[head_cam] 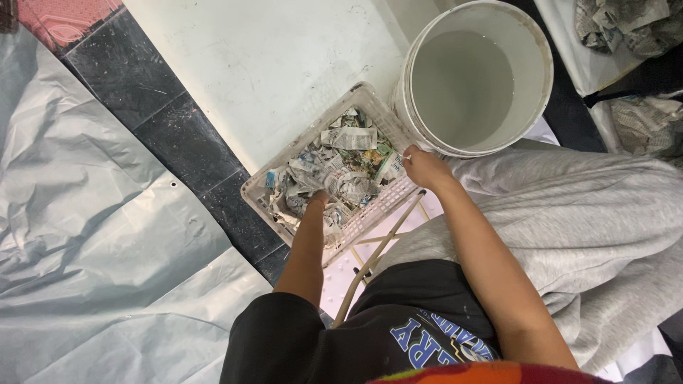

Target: The person sits on the floor and wraps individual glass items with newspaper. They pick up a glass, place it on a newspaper sheet, fold the paper around it, and place the wrapped item on a shelf. This process is repeated for multiple glasses.

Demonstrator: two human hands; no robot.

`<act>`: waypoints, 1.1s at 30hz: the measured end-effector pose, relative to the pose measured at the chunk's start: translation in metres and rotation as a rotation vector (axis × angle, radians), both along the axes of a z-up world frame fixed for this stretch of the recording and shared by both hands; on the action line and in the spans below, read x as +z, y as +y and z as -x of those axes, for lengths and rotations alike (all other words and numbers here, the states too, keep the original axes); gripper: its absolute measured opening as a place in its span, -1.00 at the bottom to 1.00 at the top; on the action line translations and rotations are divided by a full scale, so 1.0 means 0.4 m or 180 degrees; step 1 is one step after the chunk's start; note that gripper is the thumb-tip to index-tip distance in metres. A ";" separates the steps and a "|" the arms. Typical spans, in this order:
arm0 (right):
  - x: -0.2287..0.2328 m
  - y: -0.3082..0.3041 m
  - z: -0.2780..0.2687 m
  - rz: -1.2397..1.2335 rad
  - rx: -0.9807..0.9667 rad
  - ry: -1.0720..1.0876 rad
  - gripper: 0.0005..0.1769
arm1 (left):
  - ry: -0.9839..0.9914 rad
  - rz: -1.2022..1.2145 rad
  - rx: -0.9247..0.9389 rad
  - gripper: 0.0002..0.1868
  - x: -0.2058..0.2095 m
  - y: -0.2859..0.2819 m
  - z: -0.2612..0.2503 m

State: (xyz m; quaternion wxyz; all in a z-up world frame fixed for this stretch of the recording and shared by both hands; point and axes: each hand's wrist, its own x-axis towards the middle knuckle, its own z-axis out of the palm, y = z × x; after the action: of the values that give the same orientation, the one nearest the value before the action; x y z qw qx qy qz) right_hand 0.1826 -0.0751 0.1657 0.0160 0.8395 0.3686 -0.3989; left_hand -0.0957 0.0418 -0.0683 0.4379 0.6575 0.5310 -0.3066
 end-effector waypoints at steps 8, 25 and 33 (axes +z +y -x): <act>0.002 -0.002 -0.002 -0.0060 -0.0081 0.0024 -0.57 | -0.1293 -0.0309 -0.0136 -0.44 0.043 0.005 -0.051; 0.095 0.051 0.077 -0.1459 0.1320 -0.0611 -0.56 | -0.3420 -0.1232 -0.1319 -0.74 0.416 0.056 -0.121; 0.149 0.062 -0.011 -0.2080 -0.0554 0.0393 -0.78 | -0.2214 -0.2425 -0.0811 0.34 0.411 0.032 -0.027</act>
State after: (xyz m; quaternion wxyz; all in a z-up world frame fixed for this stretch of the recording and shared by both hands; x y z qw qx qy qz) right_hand 0.1870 -0.0504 0.2252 -0.3102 0.8028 0.4041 -0.3097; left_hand -0.0849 0.0546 0.0963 0.2776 0.8921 0.3441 0.0935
